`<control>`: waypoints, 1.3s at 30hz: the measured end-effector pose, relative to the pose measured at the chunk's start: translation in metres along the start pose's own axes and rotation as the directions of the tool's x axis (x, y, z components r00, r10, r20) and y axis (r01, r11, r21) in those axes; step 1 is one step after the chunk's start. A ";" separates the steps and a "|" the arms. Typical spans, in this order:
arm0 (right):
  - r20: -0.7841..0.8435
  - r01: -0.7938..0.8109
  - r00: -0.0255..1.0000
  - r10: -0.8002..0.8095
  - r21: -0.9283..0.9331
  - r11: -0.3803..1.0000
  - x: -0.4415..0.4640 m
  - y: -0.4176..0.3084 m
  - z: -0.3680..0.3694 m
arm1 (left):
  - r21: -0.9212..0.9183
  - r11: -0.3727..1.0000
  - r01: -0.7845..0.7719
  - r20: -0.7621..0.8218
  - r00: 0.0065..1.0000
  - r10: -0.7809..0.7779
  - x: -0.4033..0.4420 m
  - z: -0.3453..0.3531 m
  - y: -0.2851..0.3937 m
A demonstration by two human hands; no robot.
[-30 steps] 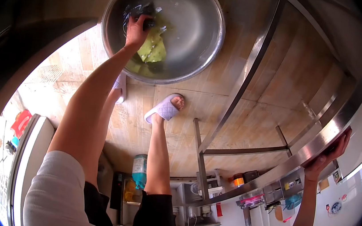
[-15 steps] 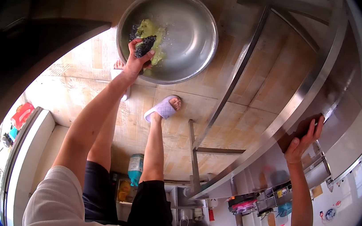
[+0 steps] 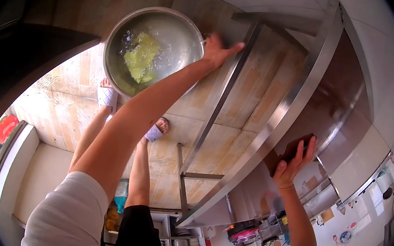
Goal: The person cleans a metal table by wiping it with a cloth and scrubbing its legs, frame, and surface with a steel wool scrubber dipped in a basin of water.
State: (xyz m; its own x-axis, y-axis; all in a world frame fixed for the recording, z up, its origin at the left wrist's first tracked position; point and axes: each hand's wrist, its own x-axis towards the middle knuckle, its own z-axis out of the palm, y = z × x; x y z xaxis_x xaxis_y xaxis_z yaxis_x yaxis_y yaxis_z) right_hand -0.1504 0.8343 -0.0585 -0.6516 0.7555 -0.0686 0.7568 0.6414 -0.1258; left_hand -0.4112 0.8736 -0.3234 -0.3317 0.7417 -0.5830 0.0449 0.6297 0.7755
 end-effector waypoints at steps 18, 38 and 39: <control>0.011 -0.017 1.000 0.017 0.015 1.000 -0.004 0.003 -0.002 | 0.106 0.967 0.232 -0.038 0.973 -0.229 0.067 0.066 0.063; -0.040 -0.036 0.999 0.037 0.035 0.999 -0.005 0.001 0.002 | -0.397 0.910 0.120 0.117 0.990 -0.080 0.100 0.071 0.028; -0.028 -0.031 0.999 0.032 0.031 0.999 -0.006 0.000 0.000 | -0.403 0.905 0.133 0.129 0.988 -0.088 0.102 0.070 0.028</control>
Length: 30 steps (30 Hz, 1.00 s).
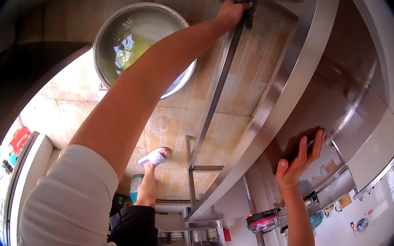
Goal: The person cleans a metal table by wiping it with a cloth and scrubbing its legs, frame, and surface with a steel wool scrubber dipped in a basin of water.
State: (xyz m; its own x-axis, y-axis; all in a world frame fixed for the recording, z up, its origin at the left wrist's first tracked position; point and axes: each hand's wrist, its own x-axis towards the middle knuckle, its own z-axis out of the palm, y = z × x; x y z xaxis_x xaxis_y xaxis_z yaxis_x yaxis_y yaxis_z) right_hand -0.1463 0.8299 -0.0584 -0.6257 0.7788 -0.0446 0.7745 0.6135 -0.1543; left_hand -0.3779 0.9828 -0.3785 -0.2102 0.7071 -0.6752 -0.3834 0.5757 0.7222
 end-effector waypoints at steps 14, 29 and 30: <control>-0.011 -0.003 1.000 0.003 0.004 1.000 0.004 -0.001 -0.001 | 0.215 0.974 0.074 -0.076 0.995 -0.058 -0.014 0.004 0.029; -0.060 0.031 0.998 -0.028 0.039 0.999 0.010 -0.003 0.002 | -0.060 0.993 0.097 0.012 0.995 -0.096 -0.123 -0.005 -0.124; -0.057 0.036 0.998 -0.034 0.031 0.999 0.010 -0.004 0.002 | -0.078 0.996 0.049 -0.011 0.999 -0.050 -0.143 -0.005 -0.140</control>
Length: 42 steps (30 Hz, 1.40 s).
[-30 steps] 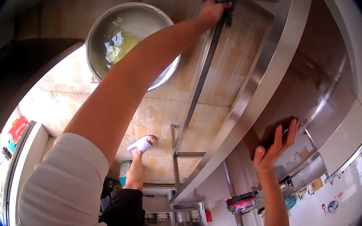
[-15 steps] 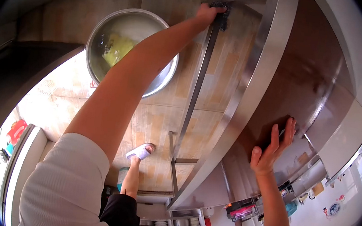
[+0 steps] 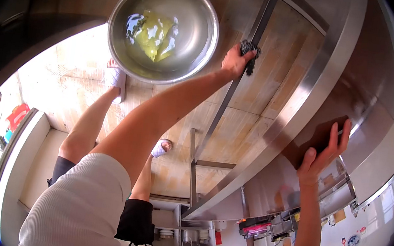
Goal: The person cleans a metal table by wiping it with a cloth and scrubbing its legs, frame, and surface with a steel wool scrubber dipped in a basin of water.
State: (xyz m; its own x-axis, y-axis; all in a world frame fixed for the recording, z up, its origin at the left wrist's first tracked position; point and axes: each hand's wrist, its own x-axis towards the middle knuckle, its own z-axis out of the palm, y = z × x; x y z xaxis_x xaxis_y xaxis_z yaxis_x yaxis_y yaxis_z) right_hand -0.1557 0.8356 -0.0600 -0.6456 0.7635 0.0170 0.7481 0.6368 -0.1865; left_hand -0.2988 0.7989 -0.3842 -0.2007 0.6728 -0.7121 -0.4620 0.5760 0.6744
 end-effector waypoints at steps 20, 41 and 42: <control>-0.088 0.155 0.983 -0.163 -0.087 0.984 -0.005 0.004 0.012 | 0.630 0.771 0.090 0.083 0.980 -0.183 -0.376 -0.102 -0.263; -0.023 -0.007 1.000 0.007 0.015 1.000 -0.003 0.004 -0.001 | 0.001 1.000 0.013 -0.072 0.997 -0.013 0.060 0.014 0.077; -0.020 -0.003 1.000 0.003 0.005 1.000 -0.003 0.006 -0.001 | -0.163 0.985 0.051 -0.002 0.999 -0.052 0.068 0.016 0.093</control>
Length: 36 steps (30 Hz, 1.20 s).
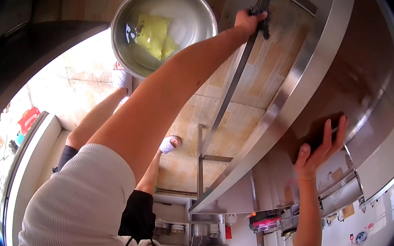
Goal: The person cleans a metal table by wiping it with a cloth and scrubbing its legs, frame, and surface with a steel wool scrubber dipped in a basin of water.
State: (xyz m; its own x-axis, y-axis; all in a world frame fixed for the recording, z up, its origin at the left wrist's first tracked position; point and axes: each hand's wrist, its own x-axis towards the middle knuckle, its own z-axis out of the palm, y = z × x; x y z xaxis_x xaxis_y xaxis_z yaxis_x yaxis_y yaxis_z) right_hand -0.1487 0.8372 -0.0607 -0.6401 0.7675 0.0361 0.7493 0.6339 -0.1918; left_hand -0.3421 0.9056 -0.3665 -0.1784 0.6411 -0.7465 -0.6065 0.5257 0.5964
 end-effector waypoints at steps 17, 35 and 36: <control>-0.045 -0.077 0.996 0.072 -0.126 0.989 -0.004 -0.007 0.011 | -0.345 0.782 0.518 0.633 0.744 -0.214 -0.161 -0.111 -0.191; -0.041 0.096 0.994 -0.098 -0.061 0.994 -0.003 0.002 0.009 | 0.153 0.961 0.229 -0.082 0.972 -0.218 -0.451 -0.177 -0.389; -0.049 0.121 0.991 -0.124 -0.052 0.991 -0.003 0.003 0.009 | 0.304 0.924 0.231 -0.083 0.973 -0.215 -0.451 -0.178 -0.395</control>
State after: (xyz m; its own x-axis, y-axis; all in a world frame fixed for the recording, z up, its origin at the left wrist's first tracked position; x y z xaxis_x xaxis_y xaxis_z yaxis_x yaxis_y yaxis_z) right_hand -0.1467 0.8360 -0.0701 -0.7188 0.6869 0.1073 0.6740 0.7263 -0.1346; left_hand -0.1602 0.3100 -0.3180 -0.1074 0.4641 -0.8793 -0.3664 0.8037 0.4689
